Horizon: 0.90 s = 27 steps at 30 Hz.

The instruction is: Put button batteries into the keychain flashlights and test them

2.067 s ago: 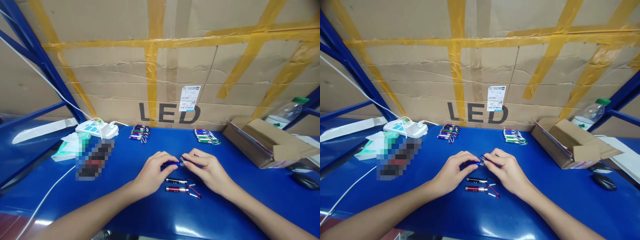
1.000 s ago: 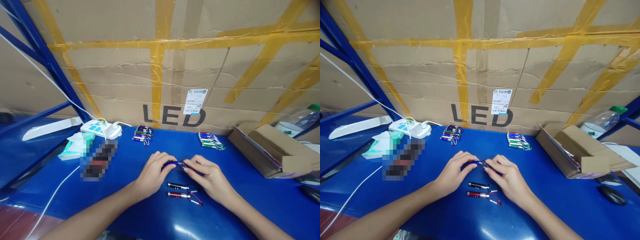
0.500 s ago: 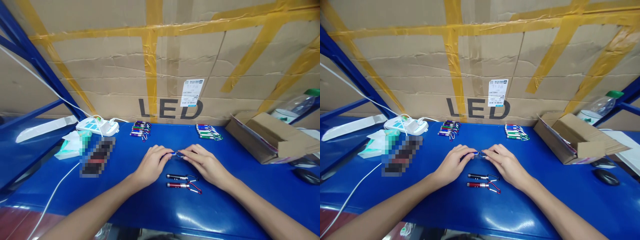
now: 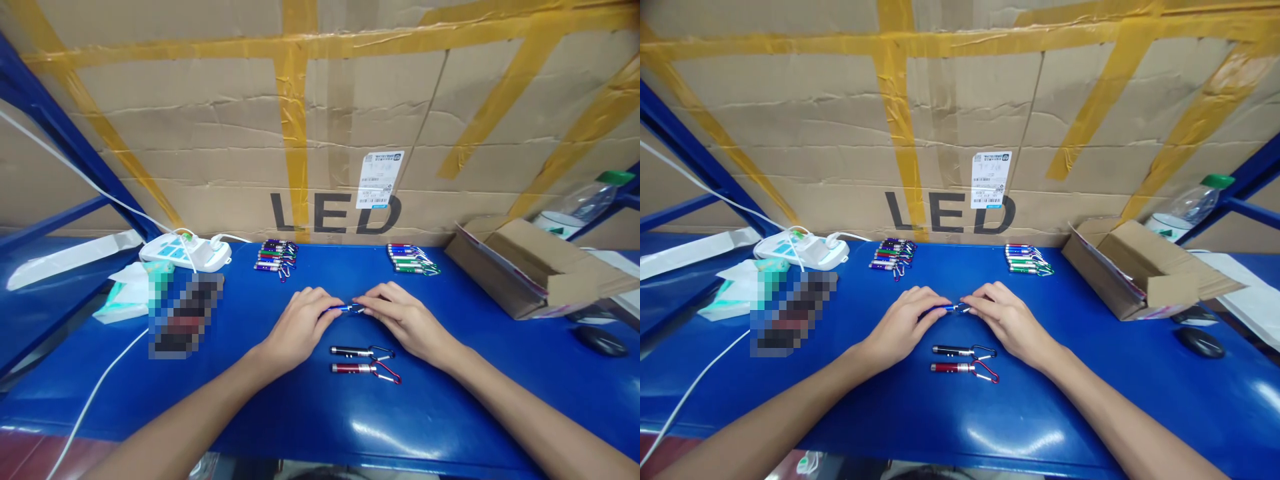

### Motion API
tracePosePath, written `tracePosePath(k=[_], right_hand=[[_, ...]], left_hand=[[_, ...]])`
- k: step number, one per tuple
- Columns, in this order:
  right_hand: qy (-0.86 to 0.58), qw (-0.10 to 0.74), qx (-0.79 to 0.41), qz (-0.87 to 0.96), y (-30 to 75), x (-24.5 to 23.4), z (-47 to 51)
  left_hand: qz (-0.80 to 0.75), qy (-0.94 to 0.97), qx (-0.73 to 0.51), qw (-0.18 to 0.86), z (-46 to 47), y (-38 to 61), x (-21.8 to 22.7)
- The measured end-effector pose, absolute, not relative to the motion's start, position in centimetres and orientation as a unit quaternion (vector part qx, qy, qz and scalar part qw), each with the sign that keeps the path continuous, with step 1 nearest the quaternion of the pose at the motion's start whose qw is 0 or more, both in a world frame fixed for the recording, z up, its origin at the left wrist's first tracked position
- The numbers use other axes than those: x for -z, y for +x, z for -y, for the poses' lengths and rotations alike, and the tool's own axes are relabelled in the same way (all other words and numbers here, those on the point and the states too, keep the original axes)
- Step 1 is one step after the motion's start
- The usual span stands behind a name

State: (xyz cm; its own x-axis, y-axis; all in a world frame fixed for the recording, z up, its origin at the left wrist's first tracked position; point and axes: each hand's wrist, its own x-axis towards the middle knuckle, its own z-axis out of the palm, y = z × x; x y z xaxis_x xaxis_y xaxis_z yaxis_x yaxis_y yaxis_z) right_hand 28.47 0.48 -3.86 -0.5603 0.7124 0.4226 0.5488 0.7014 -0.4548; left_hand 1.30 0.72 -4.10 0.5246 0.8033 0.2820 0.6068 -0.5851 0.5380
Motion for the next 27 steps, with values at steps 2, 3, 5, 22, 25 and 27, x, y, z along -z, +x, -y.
tracePosePath(k=[2, 3, 5, 22, 25, 27], right_hand=[[-0.359, 0.293, -0.138, 0.875, 28.54, 3.91, -0.42], [-0.359, 0.29, -0.139, 0.876, 28.57, 3.91, -0.36], [-0.357, 0.285, -0.138, 0.879, 28.58, 3.81, -0.21], [-0.36, 0.267, -0.141, 0.883, 28.51, 3.35, -0.04], [-0.362, 0.259, -0.144, 0.884, 28.56, 3.22, -0.11], [-0.361, 0.257, -0.145, 0.884, 28.61, 3.3, -0.17]], left_hand=[[-0.417, 0.853, -0.252, 0.188, -0.59, 1.33, 4.24], [-0.417, 0.854, -0.249, 0.186, -0.53, 1.34, 4.33], [-0.416, 0.858, -0.243, 0.179, -0.44, 1.33, 4.5], [-0.414, 0.875, -0.207, 0.144, -0.35, 1.29, 4.21], [-0.413, 0.875, -0.207, 0.145, -0.55, 1.18, 4.21], [-0.408, 0.877, -0.206, 0.15, -0.73, 1.06, 4.23]])
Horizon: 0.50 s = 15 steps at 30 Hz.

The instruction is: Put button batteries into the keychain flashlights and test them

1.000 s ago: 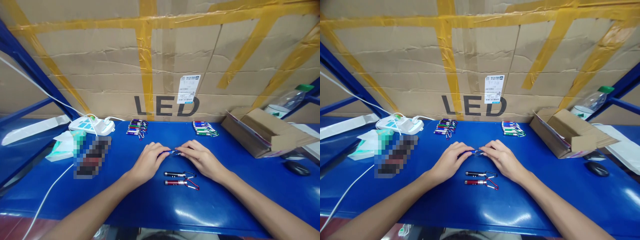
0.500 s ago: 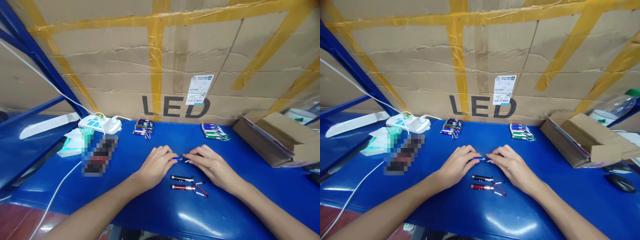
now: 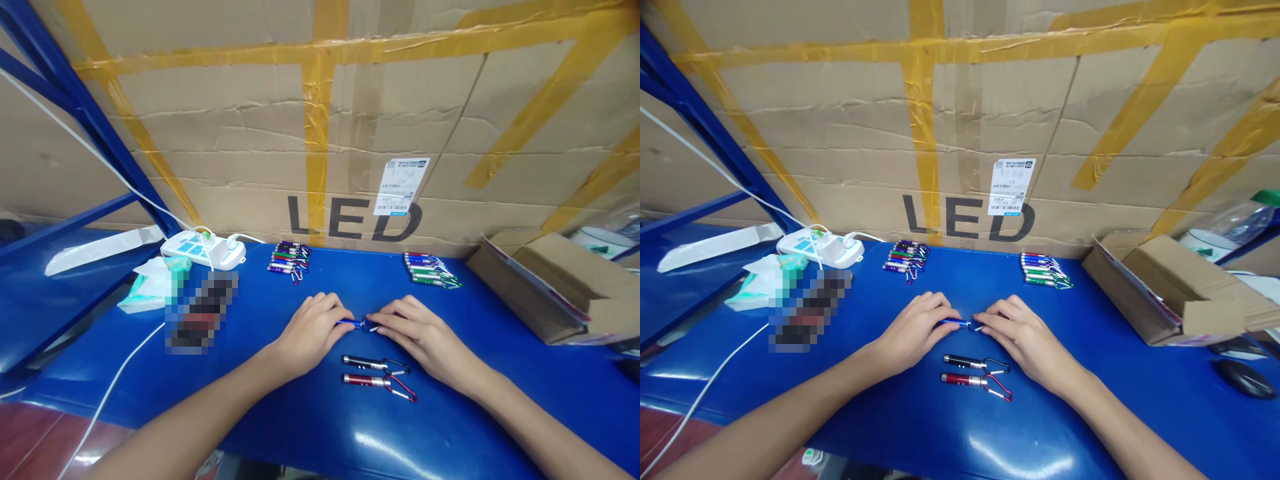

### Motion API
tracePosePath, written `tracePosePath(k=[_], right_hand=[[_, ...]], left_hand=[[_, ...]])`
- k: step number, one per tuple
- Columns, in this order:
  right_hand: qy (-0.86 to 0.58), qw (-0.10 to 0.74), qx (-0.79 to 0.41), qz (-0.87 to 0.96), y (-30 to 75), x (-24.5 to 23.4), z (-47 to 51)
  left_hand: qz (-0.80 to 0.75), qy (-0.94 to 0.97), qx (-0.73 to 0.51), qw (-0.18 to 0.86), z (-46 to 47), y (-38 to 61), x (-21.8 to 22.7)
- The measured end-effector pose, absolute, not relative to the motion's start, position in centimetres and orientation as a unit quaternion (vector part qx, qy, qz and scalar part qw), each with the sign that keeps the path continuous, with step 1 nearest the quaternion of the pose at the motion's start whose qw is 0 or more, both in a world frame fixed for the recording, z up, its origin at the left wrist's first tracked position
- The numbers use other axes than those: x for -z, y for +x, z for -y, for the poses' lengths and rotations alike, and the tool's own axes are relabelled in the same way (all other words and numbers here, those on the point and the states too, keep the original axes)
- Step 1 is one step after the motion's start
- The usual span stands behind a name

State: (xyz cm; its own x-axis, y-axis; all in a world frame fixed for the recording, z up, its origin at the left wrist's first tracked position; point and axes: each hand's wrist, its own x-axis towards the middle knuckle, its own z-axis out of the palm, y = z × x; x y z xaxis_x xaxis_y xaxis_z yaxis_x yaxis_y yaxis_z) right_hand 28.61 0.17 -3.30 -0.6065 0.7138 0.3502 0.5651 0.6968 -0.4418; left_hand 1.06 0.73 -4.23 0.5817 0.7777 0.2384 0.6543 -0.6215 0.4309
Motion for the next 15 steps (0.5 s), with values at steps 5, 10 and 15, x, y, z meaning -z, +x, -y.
tracePosePath(k=[5, 10, 15], right_hand=[[-0.347, 0.253, -0.141, 0.892, 28.82, 3.61, -0.29], [-0.351, 0.246, -0.128, 0.895, 28.8, 3.6, -0.23], [-0.349, 0.23, -0.124, 0.9, 28.82, 3.81, -0.37]], left_hand=[[-0.401, 0.88, -0.208, 0.144, -0.98, 0.84, 4.08], [-0.383, 0.89, -0.207, 0.137, -1.02, 0.69, 3.7], [-0.372, 0.892, -0.217, 0.137, -1.14, 0.66, 3.78]])
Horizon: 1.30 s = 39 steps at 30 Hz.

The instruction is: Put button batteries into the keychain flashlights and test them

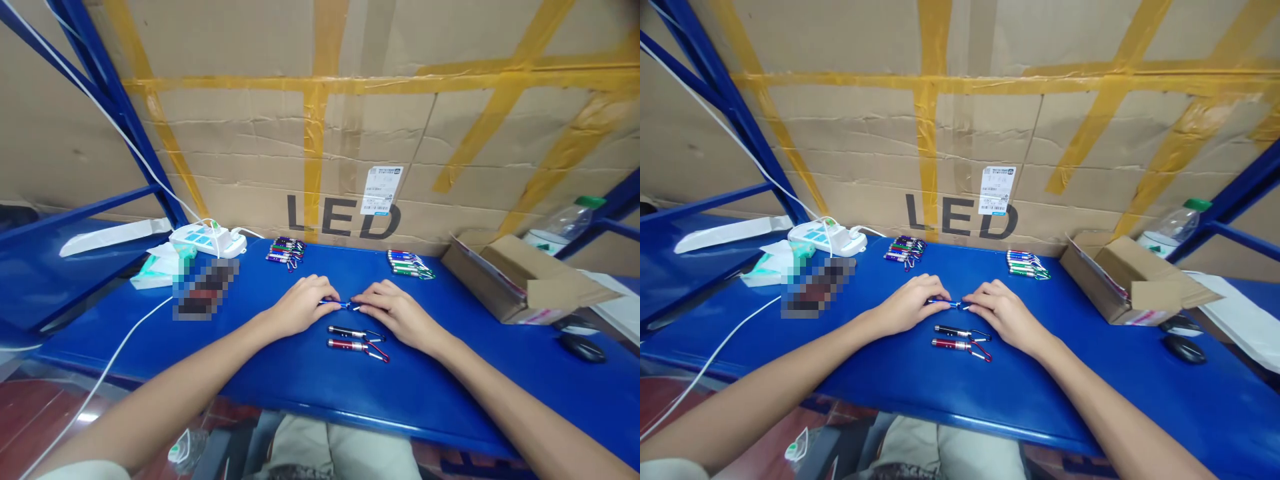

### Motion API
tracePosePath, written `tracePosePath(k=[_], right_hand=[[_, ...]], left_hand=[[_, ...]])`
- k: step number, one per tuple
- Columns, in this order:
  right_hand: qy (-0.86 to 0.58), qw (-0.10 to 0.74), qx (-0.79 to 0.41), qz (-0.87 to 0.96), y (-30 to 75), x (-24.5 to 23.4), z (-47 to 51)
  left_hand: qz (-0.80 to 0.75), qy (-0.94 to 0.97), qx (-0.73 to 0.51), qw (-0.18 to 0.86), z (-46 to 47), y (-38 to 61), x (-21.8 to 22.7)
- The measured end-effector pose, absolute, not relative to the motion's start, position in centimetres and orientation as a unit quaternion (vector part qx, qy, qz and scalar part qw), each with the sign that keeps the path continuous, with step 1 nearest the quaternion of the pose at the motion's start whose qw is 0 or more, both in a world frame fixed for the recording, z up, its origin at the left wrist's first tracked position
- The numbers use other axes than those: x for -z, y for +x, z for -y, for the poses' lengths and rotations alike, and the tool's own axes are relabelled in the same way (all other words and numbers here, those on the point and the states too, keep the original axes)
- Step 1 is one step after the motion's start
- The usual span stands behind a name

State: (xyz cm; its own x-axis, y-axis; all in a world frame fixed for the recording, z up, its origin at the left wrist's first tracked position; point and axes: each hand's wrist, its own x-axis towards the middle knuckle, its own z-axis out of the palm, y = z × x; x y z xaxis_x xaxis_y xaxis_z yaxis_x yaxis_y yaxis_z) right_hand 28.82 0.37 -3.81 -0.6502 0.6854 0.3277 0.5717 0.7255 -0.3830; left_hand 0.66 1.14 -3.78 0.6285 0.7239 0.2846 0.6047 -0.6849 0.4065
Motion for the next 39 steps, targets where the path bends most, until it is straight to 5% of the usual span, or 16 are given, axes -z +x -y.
tracePosePath(k=[39], right_hand=[[-0.372, 0.185, -0.307, 0.856, 30.9, 2.7, -1.5]], left_hand=[[-0.31, 0.897, -0.218, 0.227, -0.6, 1.0, 3.0]])
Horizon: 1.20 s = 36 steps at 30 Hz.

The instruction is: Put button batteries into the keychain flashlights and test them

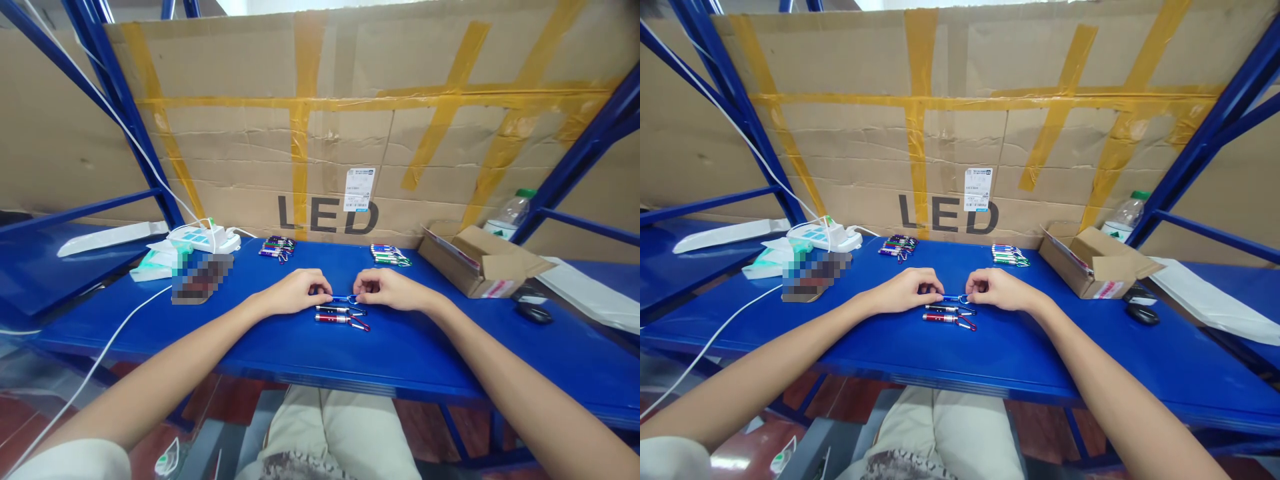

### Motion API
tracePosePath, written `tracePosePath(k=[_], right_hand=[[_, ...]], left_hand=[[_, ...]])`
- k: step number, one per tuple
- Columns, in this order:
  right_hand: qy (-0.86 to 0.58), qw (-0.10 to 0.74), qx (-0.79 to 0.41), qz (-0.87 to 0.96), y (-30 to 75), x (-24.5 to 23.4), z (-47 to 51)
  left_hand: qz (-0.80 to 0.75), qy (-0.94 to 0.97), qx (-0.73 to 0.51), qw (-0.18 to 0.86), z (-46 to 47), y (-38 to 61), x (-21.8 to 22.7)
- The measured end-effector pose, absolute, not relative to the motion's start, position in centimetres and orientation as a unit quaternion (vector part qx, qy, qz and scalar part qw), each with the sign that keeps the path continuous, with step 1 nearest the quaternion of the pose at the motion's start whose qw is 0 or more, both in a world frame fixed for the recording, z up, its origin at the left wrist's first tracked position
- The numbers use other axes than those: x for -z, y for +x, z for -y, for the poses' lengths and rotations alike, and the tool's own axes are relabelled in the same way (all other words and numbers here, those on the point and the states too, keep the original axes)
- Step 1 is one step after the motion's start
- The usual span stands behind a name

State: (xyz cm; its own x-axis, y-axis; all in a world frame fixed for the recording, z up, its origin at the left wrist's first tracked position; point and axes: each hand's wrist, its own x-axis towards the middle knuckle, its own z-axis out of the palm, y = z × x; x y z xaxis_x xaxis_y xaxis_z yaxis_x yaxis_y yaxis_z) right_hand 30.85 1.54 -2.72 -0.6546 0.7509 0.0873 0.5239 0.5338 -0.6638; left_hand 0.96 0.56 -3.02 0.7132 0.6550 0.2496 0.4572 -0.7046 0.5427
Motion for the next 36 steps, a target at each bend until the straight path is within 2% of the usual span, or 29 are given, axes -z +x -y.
tracePosePath(k=[16, 29, 36], right_hand=[[-0.359, 0.177, -0.359, 0.843, 30.2, 2.3, -0.9], [-0.355, 0.255, -0.3, 0.848, 28.9, 2.7, 0.1], [-0.303, 0.227, -0.209, 0.902, 27.5, 2.5, 1.6]], left_hand=[[-0.273, 0.92, -0.183, 0.211, 1.0, 1.8, 2.3], [-0.281, 0.915, -0.17, 0.233, 0.5, 0.7, 1.9], [-0.303, 0.906, -0.214, 0.203, 0.3, 1.4, 2.9]])
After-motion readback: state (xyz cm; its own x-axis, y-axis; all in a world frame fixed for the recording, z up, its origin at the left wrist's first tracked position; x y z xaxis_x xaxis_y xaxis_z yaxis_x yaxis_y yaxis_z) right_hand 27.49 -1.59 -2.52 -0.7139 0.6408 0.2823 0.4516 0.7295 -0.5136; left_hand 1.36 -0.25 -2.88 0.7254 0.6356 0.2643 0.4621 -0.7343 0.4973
